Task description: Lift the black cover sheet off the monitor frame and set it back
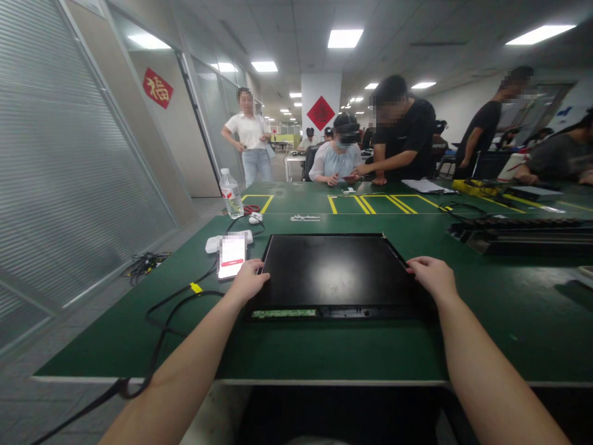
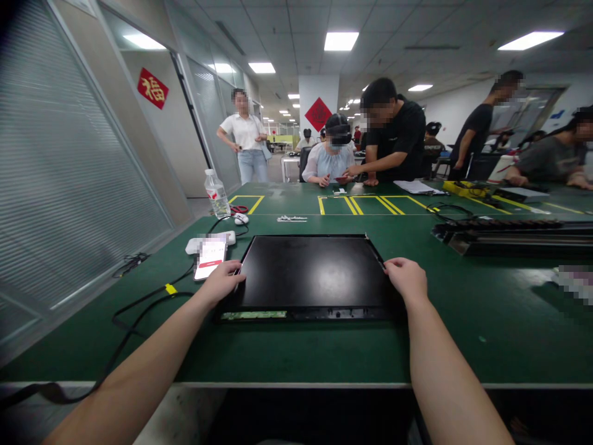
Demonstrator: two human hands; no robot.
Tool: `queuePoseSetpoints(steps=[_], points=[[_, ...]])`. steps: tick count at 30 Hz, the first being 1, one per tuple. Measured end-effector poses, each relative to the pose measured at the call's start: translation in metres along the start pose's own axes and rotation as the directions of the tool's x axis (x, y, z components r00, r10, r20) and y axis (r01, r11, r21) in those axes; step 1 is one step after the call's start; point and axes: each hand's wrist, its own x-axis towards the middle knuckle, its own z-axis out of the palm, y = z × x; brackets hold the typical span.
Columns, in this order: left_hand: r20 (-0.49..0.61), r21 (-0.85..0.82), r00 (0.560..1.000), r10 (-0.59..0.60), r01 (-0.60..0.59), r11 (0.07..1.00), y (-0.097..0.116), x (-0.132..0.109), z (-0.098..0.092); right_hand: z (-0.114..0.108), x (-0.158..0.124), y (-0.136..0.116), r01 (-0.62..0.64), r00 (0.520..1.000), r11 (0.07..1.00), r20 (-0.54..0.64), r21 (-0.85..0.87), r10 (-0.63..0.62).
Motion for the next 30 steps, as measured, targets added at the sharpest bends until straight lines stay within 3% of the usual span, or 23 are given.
queuePoseSetpoints(steps=[3, 18, 30], points=[[-0.019, 0.058, 0.999, -0.042, 0.043, 0.997, -0.0030, 0.0021, 0.0019, -0.0017, -0.0022, -0.0025, -0.009, 1.000, 1.000, 0.012, 0.007, 0.009], [0.007, 0.189, 1.000, -0.029, 0.027, 0.982, -0.0015, 0.0025, 0.0036, 0.0008, -0.0005, 0.0005, -0.021, 1.000, 0.997, 0.017, 0.069, 0.020], [-0.013, 0.249, 0.995, 0.100, -0.093, 0.964, -0.0002, -0.0036, 0.0065, 0.0024, 0.0005, 0.0021, 0.021, 1.000, 1.000, -0.011, 0.019, -0.021]])
